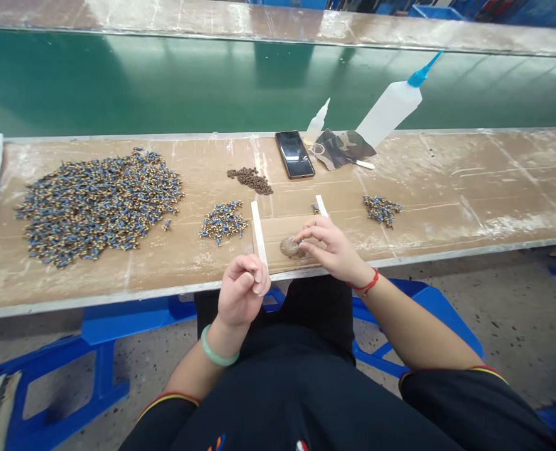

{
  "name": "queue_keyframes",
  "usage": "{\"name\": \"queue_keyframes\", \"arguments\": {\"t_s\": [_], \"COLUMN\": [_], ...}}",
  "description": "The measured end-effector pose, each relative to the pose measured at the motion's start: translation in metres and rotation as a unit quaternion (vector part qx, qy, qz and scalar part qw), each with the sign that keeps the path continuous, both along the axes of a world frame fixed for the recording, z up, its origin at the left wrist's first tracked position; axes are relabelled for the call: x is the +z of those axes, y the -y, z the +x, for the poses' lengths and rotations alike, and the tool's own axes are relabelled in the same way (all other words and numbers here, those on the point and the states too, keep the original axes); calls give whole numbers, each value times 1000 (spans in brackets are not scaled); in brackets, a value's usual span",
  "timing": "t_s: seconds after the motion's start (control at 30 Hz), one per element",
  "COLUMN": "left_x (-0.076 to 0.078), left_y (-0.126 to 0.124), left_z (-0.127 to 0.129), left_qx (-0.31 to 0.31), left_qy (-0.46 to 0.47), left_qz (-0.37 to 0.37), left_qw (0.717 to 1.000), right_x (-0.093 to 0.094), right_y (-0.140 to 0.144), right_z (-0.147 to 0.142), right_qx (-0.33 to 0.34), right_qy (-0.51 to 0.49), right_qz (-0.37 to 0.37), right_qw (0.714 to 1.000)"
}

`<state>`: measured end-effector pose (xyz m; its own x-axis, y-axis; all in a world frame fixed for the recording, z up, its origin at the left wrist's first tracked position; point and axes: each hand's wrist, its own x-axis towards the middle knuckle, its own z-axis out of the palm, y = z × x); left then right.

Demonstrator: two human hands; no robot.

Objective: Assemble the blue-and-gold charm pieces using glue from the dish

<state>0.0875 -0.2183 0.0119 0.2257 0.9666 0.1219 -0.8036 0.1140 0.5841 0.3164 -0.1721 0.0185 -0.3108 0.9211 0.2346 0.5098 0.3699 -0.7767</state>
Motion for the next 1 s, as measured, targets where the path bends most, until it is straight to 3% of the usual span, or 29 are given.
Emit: {"name": "queue_keyframes", "arguments": {"t_s": [0.67, 0.87, 1.0], "left_x": [-6, -7, -3], "left_y": [1, -1, -3], "left_z": [4, 6, 8], "left_qx": [8, 52, 68], "left_qy": [1, -43, -62], "left_qz": [-4, 12, 20], "left_qw": [1000, 998, 996], "right_x": [1, 17, 20], "right_y": [3, 17, 19], "right_z": [-1, -6, -8], "right_qx": [4, -70, -55], "right_qy": [16, -46, -6], "right_qz": [9, 5, 9], "right_qw": [1000, 996, 998]}}
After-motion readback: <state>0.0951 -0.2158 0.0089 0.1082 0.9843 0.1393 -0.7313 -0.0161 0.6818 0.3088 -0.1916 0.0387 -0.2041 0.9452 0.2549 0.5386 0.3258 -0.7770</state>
